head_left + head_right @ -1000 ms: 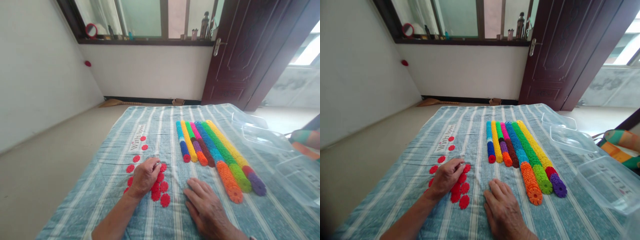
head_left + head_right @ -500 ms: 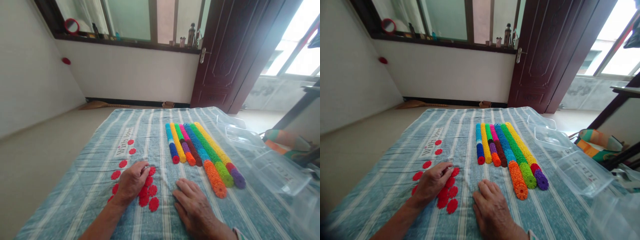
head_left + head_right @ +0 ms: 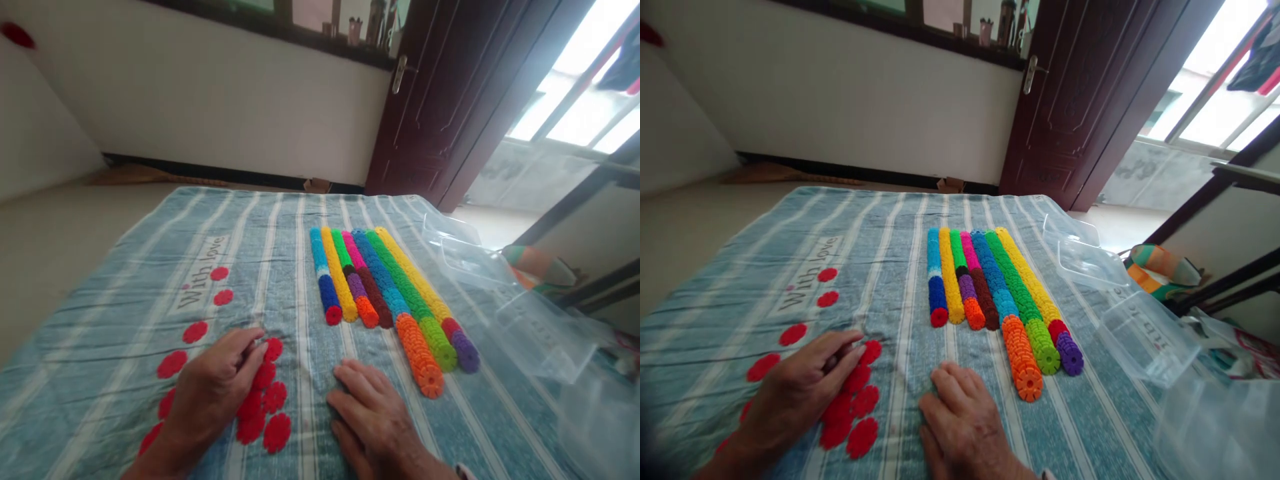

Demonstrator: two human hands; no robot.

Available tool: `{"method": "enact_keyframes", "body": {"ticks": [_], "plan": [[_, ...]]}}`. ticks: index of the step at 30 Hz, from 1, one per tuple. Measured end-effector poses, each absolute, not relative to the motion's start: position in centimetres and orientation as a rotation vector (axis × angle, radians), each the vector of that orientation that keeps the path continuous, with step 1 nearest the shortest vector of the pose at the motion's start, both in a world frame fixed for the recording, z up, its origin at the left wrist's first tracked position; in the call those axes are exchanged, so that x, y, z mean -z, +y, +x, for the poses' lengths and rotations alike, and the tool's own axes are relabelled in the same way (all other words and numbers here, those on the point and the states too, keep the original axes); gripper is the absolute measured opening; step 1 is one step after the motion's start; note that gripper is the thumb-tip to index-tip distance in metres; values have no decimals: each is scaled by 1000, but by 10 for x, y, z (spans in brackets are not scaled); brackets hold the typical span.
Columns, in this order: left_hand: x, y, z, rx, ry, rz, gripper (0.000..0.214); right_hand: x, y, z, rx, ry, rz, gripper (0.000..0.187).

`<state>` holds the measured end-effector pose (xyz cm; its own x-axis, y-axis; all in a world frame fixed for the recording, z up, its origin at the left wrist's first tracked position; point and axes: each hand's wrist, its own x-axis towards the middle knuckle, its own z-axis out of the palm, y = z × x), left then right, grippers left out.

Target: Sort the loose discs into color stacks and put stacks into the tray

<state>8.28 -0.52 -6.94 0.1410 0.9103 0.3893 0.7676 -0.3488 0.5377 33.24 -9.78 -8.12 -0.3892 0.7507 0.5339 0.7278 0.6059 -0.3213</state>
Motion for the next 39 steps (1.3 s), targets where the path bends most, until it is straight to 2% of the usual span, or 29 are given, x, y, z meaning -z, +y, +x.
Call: {"method": "enact_keyframes", "body": {"ticks": [12,21,39], "plan": [[64,-7,80,-1049,1568,2301,17,100,-87,323,157,-2045,-1078,15],[60,3,81,-907,1670,2320,28,77,-94,321,-164,-2178,-1254,9],[56,4,81,-813,1708,2324,31,74,-90,321,-152,-2261,-1282,9]]}}
